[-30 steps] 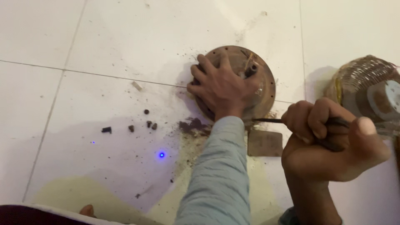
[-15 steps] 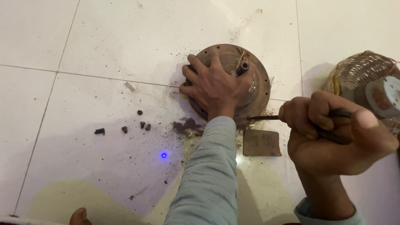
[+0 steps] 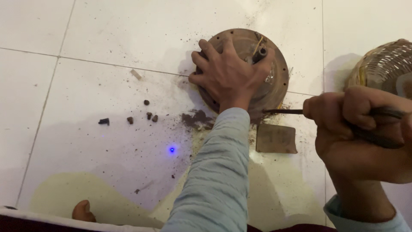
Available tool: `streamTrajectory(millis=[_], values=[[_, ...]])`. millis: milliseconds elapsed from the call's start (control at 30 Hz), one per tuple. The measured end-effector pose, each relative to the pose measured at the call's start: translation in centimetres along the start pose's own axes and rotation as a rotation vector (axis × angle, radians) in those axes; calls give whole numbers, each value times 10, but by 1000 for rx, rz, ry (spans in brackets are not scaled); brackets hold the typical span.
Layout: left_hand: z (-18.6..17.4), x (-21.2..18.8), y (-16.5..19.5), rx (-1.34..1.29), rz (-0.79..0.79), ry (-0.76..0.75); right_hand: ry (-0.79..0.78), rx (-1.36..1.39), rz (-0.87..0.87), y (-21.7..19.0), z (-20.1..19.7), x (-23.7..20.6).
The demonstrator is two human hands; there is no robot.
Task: The person kneels on a tiled floor and works on a rusty round metal fan base, using a metal rod tool to pry and scrape at its edge while holding the disc steady with the other hand. They occasionally flip the disc over and continue prying at the rim, with a screwdriver and a sanding block lying nearby.
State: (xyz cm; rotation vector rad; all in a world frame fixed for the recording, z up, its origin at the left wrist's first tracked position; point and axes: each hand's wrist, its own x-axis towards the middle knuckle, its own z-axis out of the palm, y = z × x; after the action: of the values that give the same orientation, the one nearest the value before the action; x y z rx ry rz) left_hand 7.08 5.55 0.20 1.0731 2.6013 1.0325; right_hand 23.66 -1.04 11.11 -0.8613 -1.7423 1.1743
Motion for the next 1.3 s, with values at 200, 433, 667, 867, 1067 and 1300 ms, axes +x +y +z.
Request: streamTrajectory(millis=[200,433,667,867,1067,1300], values=[[1,3,0,-35,49,-28,-107,76,49,11,15,-30],[3,-5,-2,-17,61,50,534,1188,-18,12,13,-35],[7,3,-4,18,89,31,594,1055,-33,35,-18,-34],[-1,5,-4,61,87,-33,763,811,98,79,-58,-23],[-5,6,-4,60,96,-56,794,963,104,96,-65,-21],[-2,11,-10,64,173,-43,808,828,65,88,-59,-23]])
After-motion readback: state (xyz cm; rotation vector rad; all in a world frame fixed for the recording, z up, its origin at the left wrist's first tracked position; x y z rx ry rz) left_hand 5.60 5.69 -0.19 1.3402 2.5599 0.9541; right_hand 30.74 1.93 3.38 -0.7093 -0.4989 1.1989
